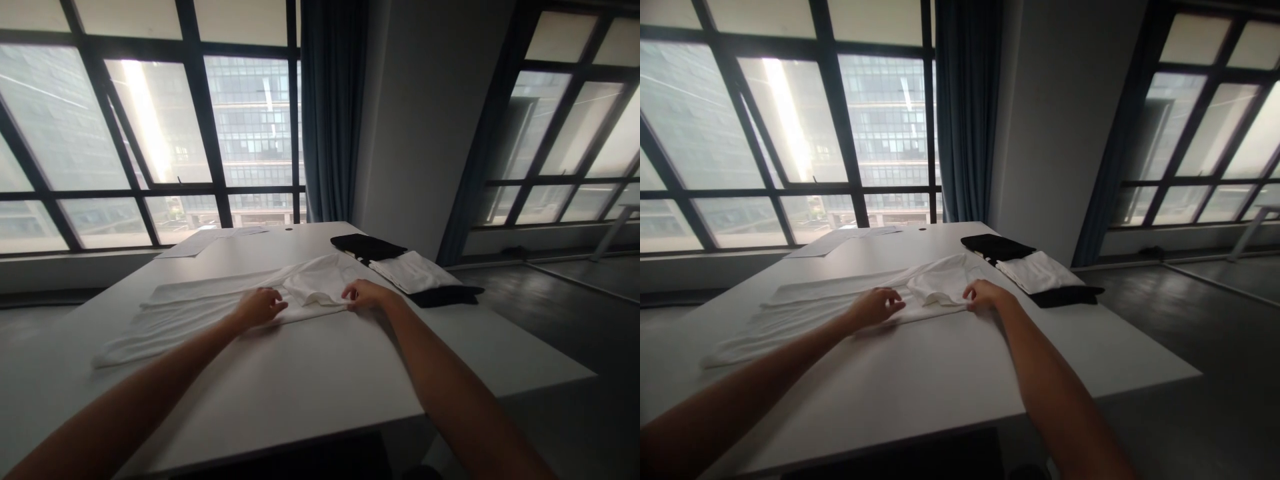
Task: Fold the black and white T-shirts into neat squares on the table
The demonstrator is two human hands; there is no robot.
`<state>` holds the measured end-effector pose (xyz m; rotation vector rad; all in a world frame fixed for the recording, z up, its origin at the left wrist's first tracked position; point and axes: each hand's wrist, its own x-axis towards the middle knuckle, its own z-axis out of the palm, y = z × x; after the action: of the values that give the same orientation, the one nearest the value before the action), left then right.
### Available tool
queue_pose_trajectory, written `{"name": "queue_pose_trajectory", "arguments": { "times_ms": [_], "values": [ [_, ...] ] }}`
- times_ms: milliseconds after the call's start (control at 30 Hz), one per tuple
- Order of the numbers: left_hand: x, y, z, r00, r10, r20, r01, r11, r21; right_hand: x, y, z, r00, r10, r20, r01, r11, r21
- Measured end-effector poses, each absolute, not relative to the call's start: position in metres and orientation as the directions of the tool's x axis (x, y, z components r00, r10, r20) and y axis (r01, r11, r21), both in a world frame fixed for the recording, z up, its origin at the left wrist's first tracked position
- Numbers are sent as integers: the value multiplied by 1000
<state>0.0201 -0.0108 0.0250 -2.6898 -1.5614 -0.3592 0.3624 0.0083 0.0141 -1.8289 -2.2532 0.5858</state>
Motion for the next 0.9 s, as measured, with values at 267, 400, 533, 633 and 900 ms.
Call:
{"name": "queue_pose_trajectory", "arguments": {
  "times_ms": [267, 400, 533, 633, 900],
  "values": [
    [103, 10, 12, 318, 940, 122, 919, -338, 204, 373, 6, 15, -275, 960, 57, 790, 260, -556],
    [100, 16, 13, 345, 931, 123, 913, -363, 189, 366, 4, 13, -251, 966, -57, 833, 186, -521],
    [90, 12, 21, 350, 919, 183, 905, -382, 188, 360, 2, 14, -224, 975, 6, 818, 191, -543],
    [79, 7, 28, 336, 915, 225, 904, -380, 195, 363, 3, 19, -168, 979, 117, 794, 204, -573],
    [64, -8, 21, 401, 899, 178, 888, -429, 164, 371, -2, 24, -159, 987, 7, 846, 140, -515]
  ]
}}
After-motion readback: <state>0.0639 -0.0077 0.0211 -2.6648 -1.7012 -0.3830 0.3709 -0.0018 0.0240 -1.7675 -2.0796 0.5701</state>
